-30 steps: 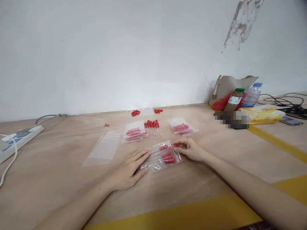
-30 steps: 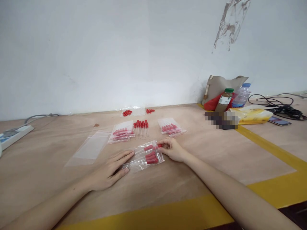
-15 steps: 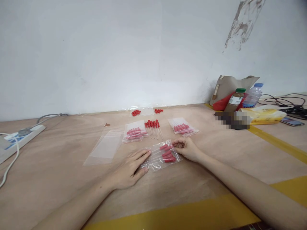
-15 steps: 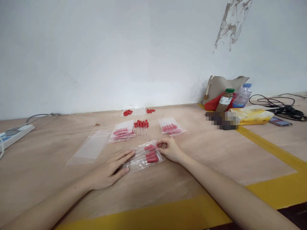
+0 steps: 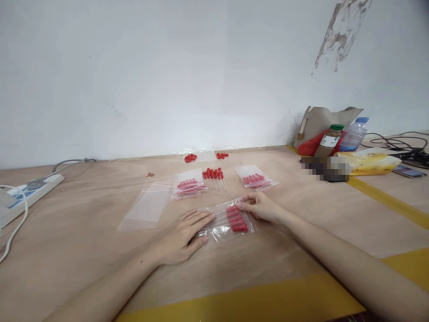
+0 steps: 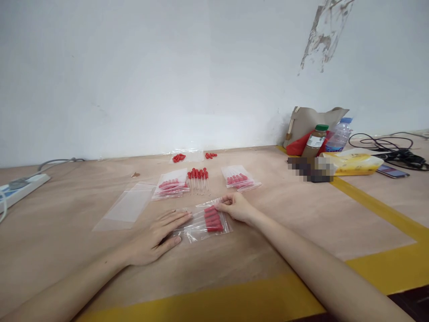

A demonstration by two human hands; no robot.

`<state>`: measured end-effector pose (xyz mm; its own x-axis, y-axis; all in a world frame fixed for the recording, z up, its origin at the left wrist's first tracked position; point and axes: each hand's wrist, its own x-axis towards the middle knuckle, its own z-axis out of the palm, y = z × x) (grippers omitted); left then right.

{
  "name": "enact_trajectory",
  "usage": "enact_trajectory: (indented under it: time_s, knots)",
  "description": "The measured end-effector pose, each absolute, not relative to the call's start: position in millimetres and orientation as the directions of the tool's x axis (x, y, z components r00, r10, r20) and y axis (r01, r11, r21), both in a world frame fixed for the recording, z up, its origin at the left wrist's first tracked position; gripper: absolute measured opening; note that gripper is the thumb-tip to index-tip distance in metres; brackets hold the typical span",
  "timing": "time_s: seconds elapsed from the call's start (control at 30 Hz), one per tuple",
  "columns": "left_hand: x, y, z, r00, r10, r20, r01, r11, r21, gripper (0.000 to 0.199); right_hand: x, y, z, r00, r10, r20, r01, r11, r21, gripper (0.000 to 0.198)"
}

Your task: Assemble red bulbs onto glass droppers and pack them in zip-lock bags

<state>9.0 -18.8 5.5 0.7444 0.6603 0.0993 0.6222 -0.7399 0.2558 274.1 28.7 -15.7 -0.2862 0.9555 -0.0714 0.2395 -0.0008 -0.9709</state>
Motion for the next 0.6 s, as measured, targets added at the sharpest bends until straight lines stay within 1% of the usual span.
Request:
enact_trajectory:
  time_s: [0.1,0.2,0.27,0.3,0.37,0.47,0.53,0.6]
  knots:
    - [9,-19,6,0.757,0.646,0.101,0.602,-0.749,0.276,0.047,271,26,-15,-0.338,0.940,-0.054,0.194,0.013,-0.981,0.027]
    - [10,-21,7,0.743,0.656,0.134,0.594,-0.739,0.318,0.047,273,23,-12,-0.375,0.922,-0.096,0.130,-0.050,-0.990,0.027]
    - [10,-22,6,0.721,0.675,0.159,0.598,-0.722,0.348,0.046,278,21,-10,-0.402,0.909,-0.109,0.024,-0.108,-0.994,0.025]
    - [9,-22,6,0.702,0.691,0.173,0.609,-0.708,0.356,0.045,281,20,-9,-0.387,0.916,-0.104,-0.046,-0.131,-0.990,0.023]
    - [4,-20,5,0.646,0.731,0.219,0.653,-0.678,0.338,0.044,290,21,-6,-0.301,0.951,-0.076,-0.190,-0.138,-0.972,0.019]
    - [-13,-8,3,0.510,0.792,0.337,0.780,-0.591,0.208,0.045,306,30,0,-0.108,0.994,-0.008,-0.327,-0.044,-0.944,0.013]
    - [-31,4,2,0.368,0.844,0.391,0.887,-0.445,0.126,0.049,313,41,5,0.014,0.999,0.045,-0.342,0.047,-0.939,0.008]
    - [-50,15,0,0.186,0.904,0.384,0.967,-0.238,0.092,0.055,314,56,11,0.088,0.993,0.075,-0.309,0.099,-0.946,0.004]
